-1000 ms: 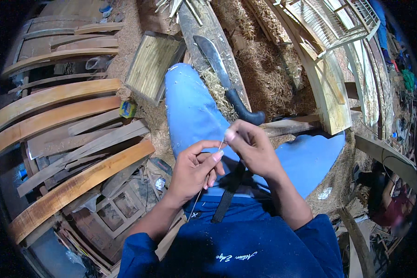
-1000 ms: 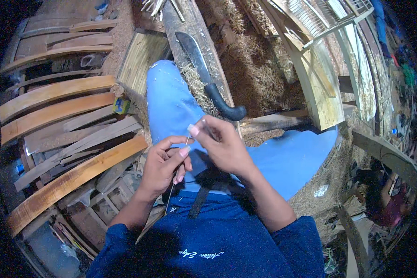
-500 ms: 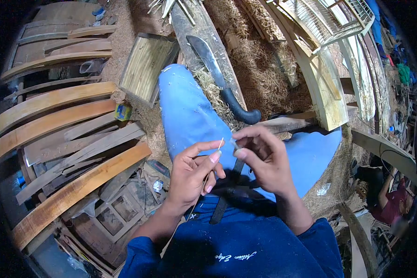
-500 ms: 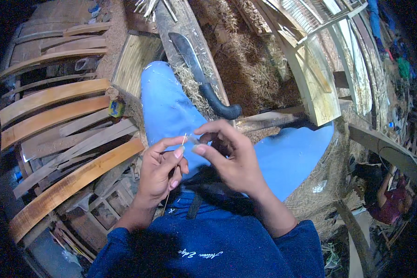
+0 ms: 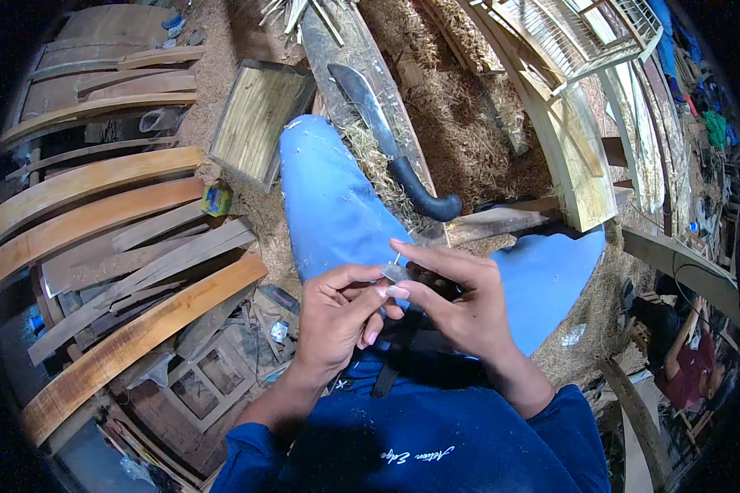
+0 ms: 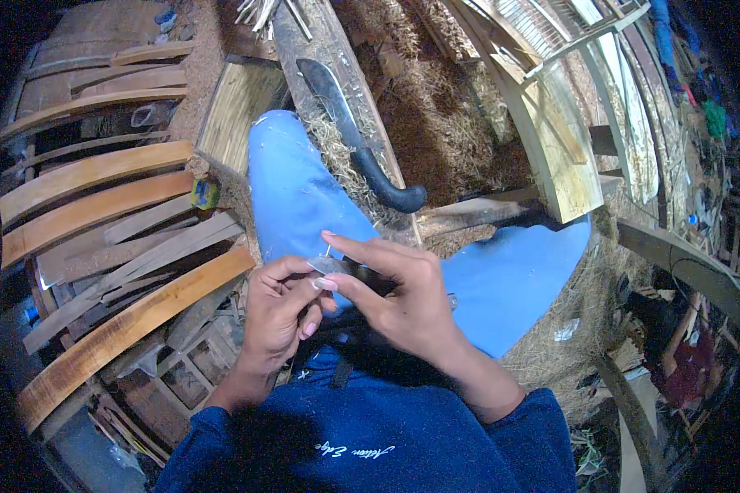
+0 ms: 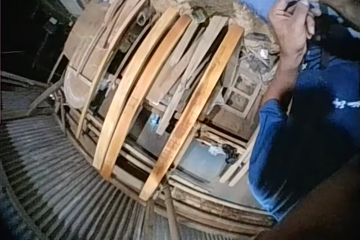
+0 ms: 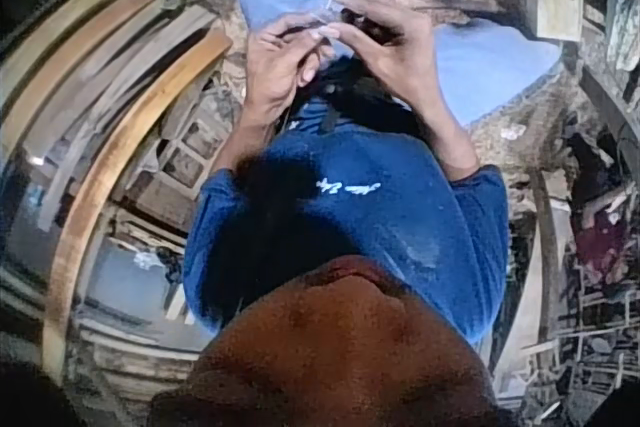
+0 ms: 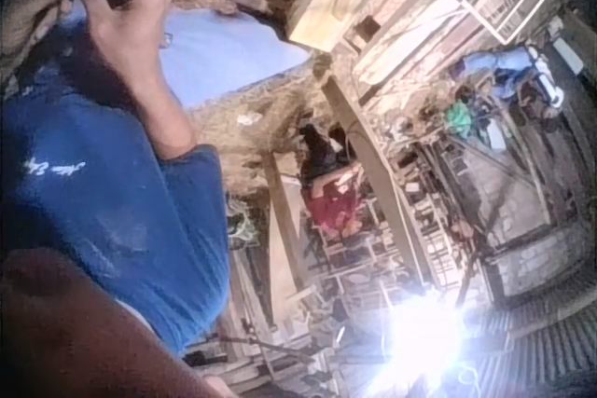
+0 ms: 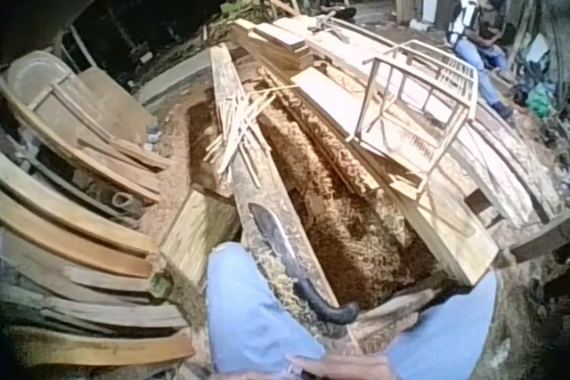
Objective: The person carves a wooden strip using a knife, then inserts the strip into the frame of a bird cage.
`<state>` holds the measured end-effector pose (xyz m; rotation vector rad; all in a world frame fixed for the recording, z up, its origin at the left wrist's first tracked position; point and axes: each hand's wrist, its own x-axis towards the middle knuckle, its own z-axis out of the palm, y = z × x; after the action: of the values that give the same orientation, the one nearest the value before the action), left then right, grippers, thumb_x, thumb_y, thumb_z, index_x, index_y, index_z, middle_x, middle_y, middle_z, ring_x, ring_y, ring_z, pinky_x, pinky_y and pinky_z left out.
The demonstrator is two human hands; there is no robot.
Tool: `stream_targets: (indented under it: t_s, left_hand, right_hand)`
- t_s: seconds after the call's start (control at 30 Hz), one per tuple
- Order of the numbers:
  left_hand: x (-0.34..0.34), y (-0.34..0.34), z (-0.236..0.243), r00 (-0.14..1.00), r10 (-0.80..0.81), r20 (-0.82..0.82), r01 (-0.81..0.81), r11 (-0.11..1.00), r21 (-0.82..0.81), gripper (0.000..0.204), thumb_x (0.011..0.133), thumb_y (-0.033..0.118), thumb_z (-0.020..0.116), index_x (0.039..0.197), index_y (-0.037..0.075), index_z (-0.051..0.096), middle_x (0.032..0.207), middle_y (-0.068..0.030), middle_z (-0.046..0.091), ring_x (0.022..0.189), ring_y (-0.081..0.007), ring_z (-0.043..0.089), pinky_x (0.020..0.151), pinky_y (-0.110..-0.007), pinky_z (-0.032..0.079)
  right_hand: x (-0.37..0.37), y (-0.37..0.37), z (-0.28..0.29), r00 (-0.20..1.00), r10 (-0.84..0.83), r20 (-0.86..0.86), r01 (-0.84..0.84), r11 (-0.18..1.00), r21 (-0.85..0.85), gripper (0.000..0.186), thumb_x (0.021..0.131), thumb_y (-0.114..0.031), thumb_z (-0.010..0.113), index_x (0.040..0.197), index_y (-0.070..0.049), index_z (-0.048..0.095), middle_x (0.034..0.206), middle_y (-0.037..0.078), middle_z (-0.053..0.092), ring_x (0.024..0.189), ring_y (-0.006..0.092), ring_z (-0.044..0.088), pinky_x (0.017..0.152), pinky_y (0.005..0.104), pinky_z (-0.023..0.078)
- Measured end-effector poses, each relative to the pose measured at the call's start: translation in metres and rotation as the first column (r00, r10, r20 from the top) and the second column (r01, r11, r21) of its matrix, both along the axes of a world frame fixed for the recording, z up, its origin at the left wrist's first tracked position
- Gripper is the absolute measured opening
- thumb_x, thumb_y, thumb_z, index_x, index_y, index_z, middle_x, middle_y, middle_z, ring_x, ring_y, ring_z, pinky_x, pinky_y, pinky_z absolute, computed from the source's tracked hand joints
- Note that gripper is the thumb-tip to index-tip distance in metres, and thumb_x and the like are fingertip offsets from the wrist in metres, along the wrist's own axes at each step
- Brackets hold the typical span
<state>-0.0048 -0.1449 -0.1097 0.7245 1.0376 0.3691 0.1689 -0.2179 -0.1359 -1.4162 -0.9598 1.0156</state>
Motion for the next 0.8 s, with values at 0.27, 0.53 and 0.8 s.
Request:
stream_targets:
  t_s: [0.27,0.53,0.8]
  left_hand:
    - [0.011,0.001,0.011,0.992,-0.009,-0.128,0.017,0.998,0.059,0.019,0.095,0.004,0.069,0.112,-0.004,0.070,0.079,-0.0179,0.073,0.046,-0.0070,0.053,0.039,-0.020,0.037]
    - [0.016,-0.003,0.013,0.985,0.036,-0.167,-0.028,0.998,0.051,0.020,0.095,0.004,0.069,0.112,-0.007,0.070,0.080,-0.0178,0.072,0.046,-0.0066,0.052,0.040,-0.019,0.037]
    - [0.018,-0.002,0.012,0.986,-0.018,-0.167,0.032,0.996,0.085,0.019,0.095,0.003,0.068,0.110,-0.008,0.069,0.080,-0.0180,0.072,0.047,-0.0061,0.053,0.040,-0.019,0.037]
  right_hand:
    - [-0.003,0.001,0.000,0.996,-0.084,0.040,0.083,0.996,0.036,0.039,0.081,-0.007,0.081,0.120,-0.006,0.073,0.078,0.013,0.068,0.064,0.0162,0.061,0.060,0.0299,0.047]
    - [0.002,0.000,0.008,0.999,-0.042,-0.020,0.041,0.998,-0.048,0.045,0.082,-0.007,0.081,0.125,-0.006,0.070,0.088,0.014,0.072,0.074,0.0173,0.067,0.068,0.0290,0.052]
    - [-0.004,-0.002,0.007,0.983,-0.071,-0.167,0.045,0.987,-0.154,0.062,0.083,-0.005,0.081,0.141,-0.005,0.058,0.090,0.009,0.074,0.077,0.0070,0.063,0.070,0.0252,0.051]
